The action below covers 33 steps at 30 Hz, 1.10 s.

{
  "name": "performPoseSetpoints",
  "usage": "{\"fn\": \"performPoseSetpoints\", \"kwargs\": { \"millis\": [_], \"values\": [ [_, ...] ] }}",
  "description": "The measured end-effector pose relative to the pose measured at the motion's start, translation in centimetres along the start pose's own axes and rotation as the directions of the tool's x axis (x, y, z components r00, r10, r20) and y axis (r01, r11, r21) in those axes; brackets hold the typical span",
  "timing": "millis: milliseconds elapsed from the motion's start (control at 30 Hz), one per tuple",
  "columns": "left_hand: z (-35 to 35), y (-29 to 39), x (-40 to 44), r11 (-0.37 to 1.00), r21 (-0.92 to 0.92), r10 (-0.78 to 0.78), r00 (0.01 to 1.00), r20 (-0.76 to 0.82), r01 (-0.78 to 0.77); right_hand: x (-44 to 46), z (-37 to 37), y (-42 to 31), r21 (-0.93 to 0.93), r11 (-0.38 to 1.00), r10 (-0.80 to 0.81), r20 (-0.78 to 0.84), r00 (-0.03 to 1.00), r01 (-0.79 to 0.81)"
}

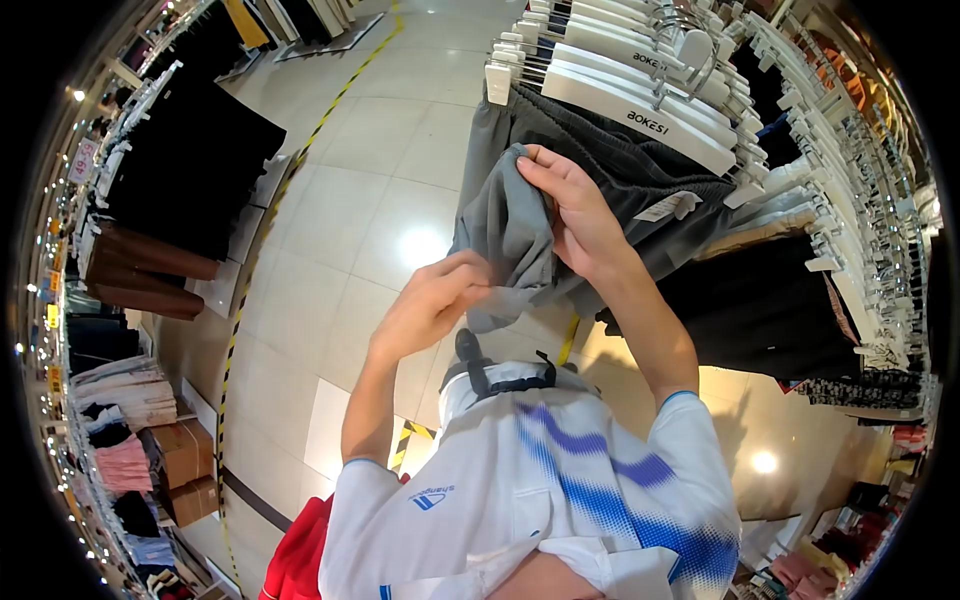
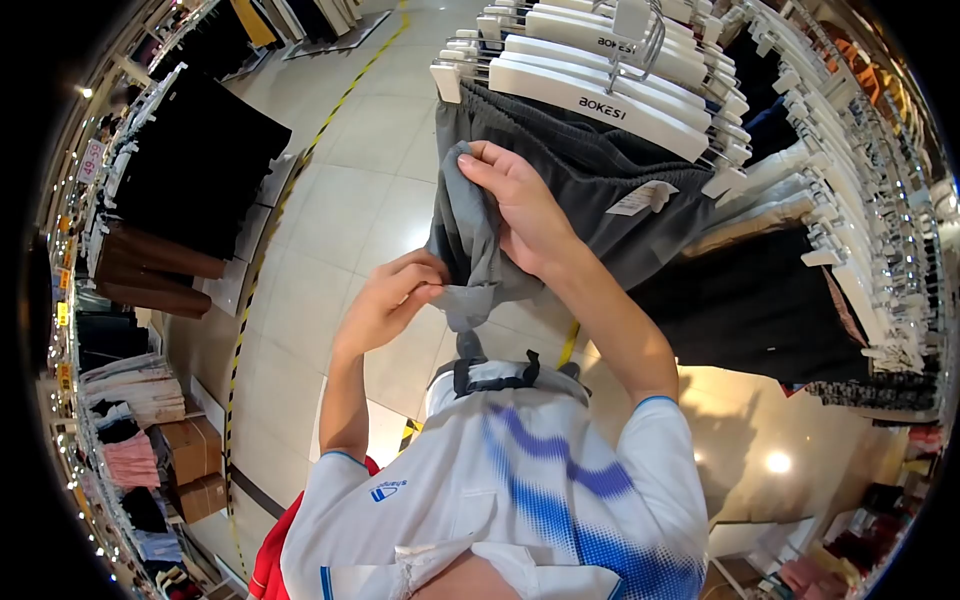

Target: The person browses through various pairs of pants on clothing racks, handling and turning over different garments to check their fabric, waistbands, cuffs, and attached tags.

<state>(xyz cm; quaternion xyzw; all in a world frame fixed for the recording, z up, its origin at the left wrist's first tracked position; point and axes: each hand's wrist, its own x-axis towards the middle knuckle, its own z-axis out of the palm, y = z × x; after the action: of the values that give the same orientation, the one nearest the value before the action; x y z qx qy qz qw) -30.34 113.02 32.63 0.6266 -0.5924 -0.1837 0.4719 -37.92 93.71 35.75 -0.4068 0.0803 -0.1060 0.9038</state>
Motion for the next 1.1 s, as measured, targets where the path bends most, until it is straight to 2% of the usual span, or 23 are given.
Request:
{"fn": "performPoseSetpoints", "kwargs": {
  "millis": [200,233,300,333,400,433,500,533,700,800,833,900,967,1033,1100],
  "values": [
    [-0.5,-0.9,-1.8,0.992,-0.118,-0.051,0.996,-0.071,0.042,0.5,-1.7,0.6,0.011,0.999,-0.031,-0.035,0.999,0.032],
    [-0.5,-0.8,-1.7,0.992,-0.117,-0.052,0.996,-0.07,0.044,0.5,-1.7,0.6,0.008,1.0,-0.026,-0.029,0.999,0.026],
    [-0.7,-0.2,-1.6,1.0,-0.028,0.003,0.981,-0.195,-0.009,0.5,-1.7,0.7,0.006,1.0,-0.019,-0.022,1.0,0.019],
    [-0.8,0.0,-1.7,1.0,-0.027,0.001,0.981,-0.195,-0.007,0.4,-1.6,0.7,-0.005,1.0,-0.021,-0.034,0.999,0.021],
    [-1.5,0.6,-2.2,0.987,-0.105,-0.145,0.958,-0.248,0.122,0.4,-1.7,0.9,-0.016,1.0,-0.021,-0.045,0.999,0.021],
    [-2.0,0.8,-2.4,0.987,-0.105,-0.146,0.957,-0.249,0.123,0.5,-1.9,1.1,-0.011,1.0,-0.019,-0.04,0.999,0.018],
    [-3.1,1.2,-2.8,0.983,0.019,-0.172,0.959,-0.226,0.181,0.4,-2.0,1.3,-0.004,1.0,-0.015,-0.033,0.999,0.015],
    [-3.5,0.8,-3.0,0.982,0.102,-0.13,0.962,-0.241,0.159,0.4,-2.0,1.3,-0.002,1.0,-0.009,-0.043,0.999,0.009],
    [-6.2,1.7,-3.5,0.957,0.212,-0.145,0.959,-0.245,0.199,-0.2,-2.4,1.2,-0.006,1.0,-0.002,-0.048,0.999,0.001],
    [-9.4,3.2,-3.0,0.857,0.442,-0.269,0.962,-0.055,0.265,-0.4,-2.9,1.6,-0.024,1.0,0.009,-0.034,0.999,-0.01],
    [-10.4,3.4,-2.9,0.857,0.442,-0.269,0.962,-0.057,0.265,-0.4,-3.1,1.9,-0.033,0.999,0.011,-0.045,0.999,-0.012],
    [-12.4,3.4,-2.7,0.765,0.609,-0.225,0.973,-0.055,0.211,-0.5,-3.5,2.4,-0.043,0.999,0.012,-0.054,0.998,-0.014],
    [-14.6,3.6,-2.6,0.666,0.699,-0.253,0.96,-0.118,0.261,-0.9,-3.9,2.7,-0.06,0.998,0.026,-0.052,0.998,-0.029],
    [-16.1,3.5,-2.0,0.707,0.675,-0.161,0.978,-0.136,0.21,-1.2,-4.1,2.9,-0.063,0.997,0.033,-0.06,0.998,-0.037],
    [-17.0,3.7,-1.2,0.643,0.744,-0.118,0.983,-0.138,0.182,-1.4,-4.4,3.1,-0.065,0.997,0.04,-0.066,0.997,-0.044]
  ]
}}
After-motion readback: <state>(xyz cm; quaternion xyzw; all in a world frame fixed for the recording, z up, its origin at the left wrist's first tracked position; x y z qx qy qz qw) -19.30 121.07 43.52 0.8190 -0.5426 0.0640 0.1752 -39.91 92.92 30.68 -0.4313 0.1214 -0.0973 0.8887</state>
